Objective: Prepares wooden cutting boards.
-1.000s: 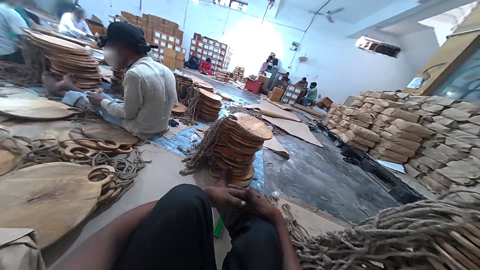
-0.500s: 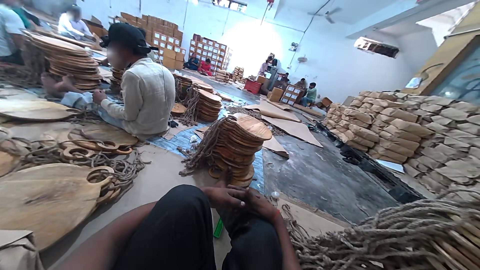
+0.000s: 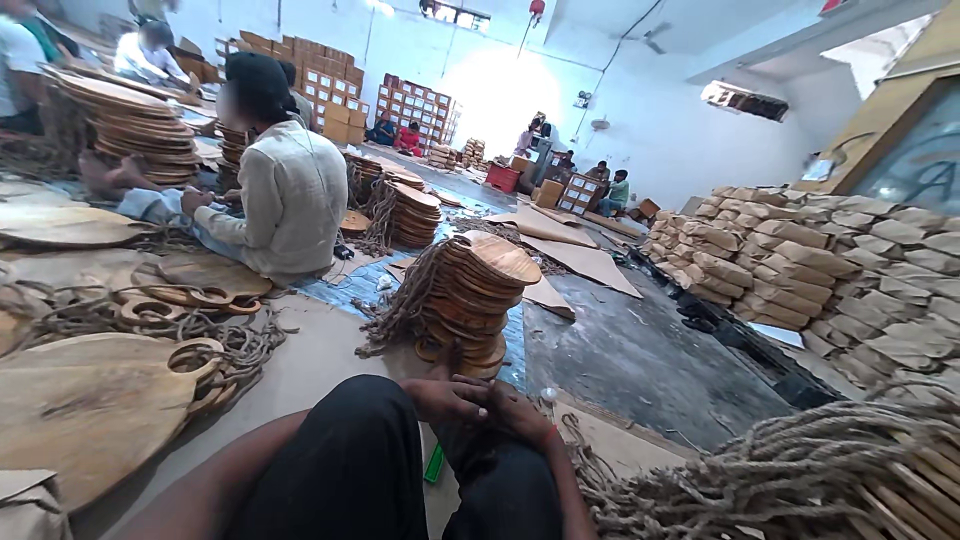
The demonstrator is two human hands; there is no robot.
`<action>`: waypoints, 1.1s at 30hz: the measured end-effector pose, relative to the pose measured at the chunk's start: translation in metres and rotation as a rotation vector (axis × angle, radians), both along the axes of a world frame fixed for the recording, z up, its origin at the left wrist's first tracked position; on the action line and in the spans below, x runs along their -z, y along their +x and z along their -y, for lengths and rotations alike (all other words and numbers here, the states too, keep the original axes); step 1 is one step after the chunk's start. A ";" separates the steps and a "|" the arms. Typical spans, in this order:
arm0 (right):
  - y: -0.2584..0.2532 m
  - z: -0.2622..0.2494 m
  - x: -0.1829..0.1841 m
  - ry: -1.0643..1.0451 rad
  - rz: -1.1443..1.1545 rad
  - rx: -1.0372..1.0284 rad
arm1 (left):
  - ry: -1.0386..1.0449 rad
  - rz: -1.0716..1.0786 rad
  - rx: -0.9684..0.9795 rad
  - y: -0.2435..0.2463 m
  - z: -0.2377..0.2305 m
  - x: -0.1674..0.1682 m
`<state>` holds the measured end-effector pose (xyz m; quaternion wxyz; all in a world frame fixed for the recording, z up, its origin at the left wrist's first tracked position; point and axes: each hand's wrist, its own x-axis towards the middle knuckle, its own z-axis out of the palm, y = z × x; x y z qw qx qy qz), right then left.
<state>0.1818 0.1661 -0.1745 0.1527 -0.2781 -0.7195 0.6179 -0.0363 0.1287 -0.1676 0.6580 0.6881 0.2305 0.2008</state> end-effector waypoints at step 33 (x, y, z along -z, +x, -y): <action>-0.002 0.013 -0.012 0.036 0.128 0.170 | 0.011 -0.049 -0.033 0.000 0.006 -0.006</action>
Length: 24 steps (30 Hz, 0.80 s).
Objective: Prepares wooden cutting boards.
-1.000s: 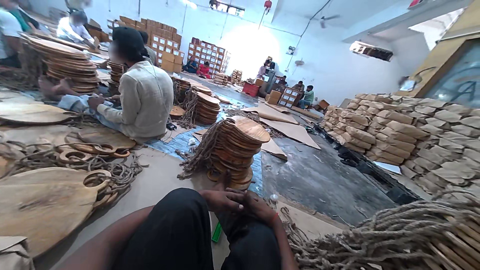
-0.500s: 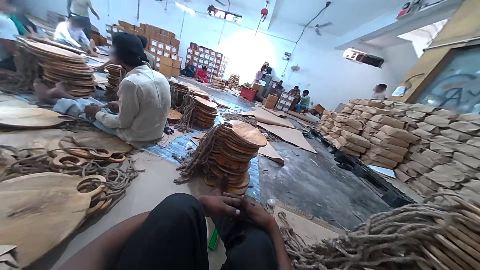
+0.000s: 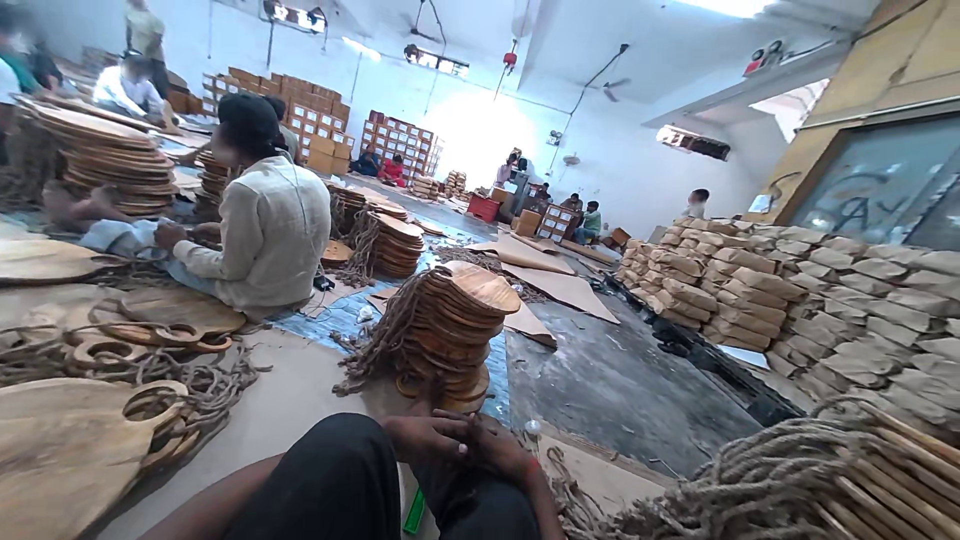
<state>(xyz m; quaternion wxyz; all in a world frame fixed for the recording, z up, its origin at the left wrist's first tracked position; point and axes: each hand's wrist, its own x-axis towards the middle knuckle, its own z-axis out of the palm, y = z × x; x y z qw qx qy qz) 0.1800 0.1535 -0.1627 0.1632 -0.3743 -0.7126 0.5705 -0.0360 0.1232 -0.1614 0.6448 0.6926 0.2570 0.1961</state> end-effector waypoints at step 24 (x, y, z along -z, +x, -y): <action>-0.001 -0.002 0.001 -0.020 -0.135 -0.178 | -0.026 0.043 0.014 0.001 -0.006 0.008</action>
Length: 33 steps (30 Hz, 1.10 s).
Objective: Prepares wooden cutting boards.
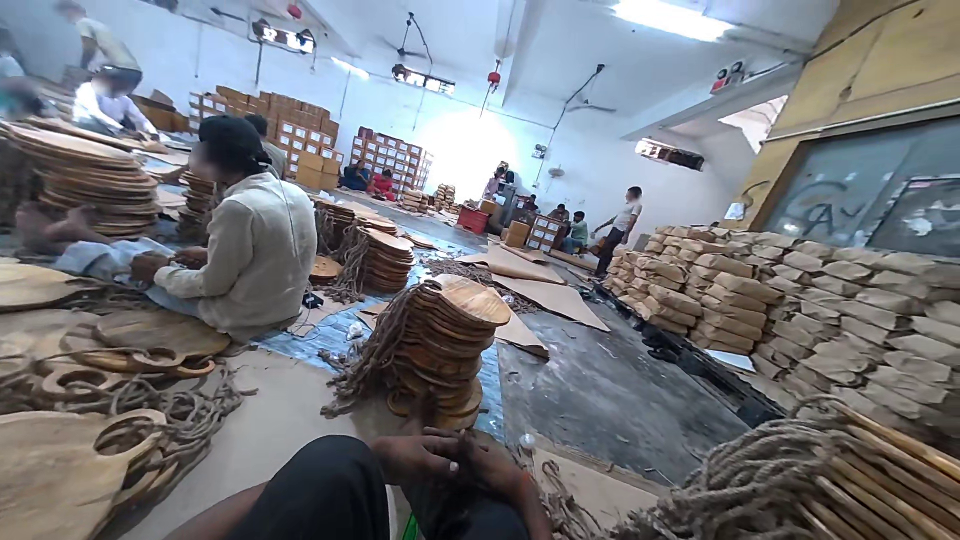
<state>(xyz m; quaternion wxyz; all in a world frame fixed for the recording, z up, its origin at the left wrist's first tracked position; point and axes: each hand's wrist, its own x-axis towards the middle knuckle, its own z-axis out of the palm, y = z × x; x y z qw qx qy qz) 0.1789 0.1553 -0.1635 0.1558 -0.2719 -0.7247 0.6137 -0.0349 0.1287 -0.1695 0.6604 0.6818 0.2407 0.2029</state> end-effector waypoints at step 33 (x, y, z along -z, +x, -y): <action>0.001 0.002 0.001 -0.016 -0.009 0.054 | 0.004 0.030 0.044 -0.001 -0.002 0.001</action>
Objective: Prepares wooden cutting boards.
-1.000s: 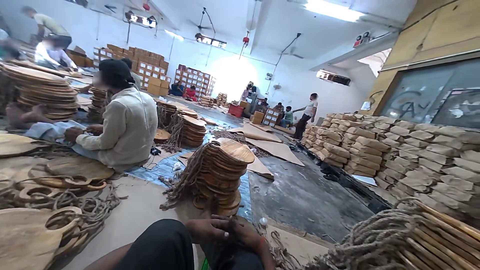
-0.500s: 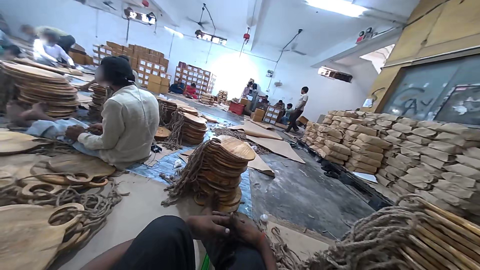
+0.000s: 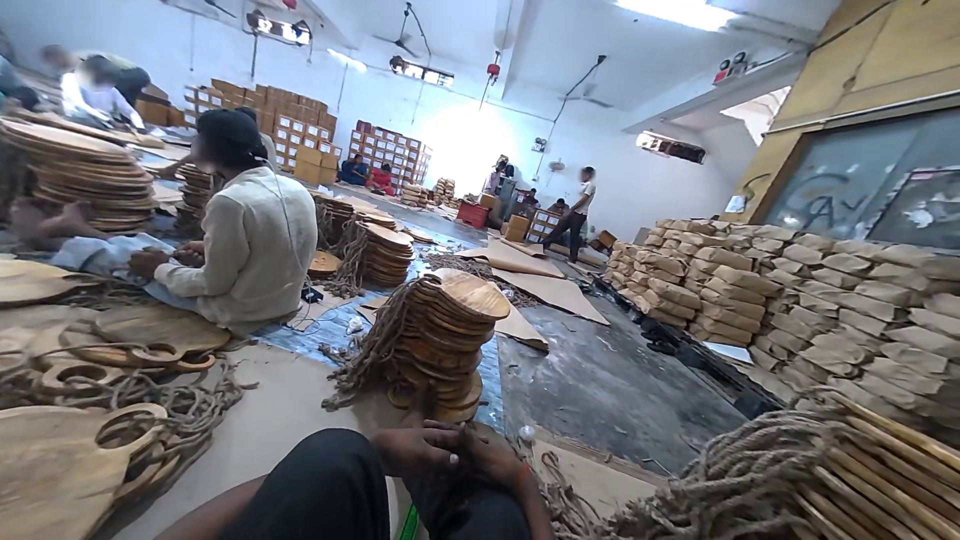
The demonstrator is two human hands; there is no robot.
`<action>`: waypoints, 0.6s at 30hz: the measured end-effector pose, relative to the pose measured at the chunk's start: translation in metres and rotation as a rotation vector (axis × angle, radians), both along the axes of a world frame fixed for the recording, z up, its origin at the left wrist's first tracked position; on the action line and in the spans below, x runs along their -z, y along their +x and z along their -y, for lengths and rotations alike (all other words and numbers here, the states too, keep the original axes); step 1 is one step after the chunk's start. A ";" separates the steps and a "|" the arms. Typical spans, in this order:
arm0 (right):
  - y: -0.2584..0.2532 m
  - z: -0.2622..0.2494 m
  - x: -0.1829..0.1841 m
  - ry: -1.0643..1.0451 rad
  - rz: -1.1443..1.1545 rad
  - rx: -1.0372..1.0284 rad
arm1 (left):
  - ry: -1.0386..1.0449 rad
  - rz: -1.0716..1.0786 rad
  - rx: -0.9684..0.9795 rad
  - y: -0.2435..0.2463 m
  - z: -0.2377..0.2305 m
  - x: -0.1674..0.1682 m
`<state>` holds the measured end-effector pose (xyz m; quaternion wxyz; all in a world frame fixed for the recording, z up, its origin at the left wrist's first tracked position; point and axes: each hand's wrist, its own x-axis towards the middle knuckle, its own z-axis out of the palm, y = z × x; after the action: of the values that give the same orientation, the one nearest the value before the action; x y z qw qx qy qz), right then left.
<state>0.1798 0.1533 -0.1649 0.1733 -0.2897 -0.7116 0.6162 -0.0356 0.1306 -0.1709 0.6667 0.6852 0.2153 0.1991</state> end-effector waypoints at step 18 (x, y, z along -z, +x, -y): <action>-0.001 -0.001 0.000 0.025 0.066 0.033 | -0.003 -0.034 -0.057 0.000 0.004 -0.002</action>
<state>0.1793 0.1539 -0.1652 0.1633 -0.3194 -0.7197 0.5945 -0.0352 0.1265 -0.1685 0.6580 0.6812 0.2460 0.2060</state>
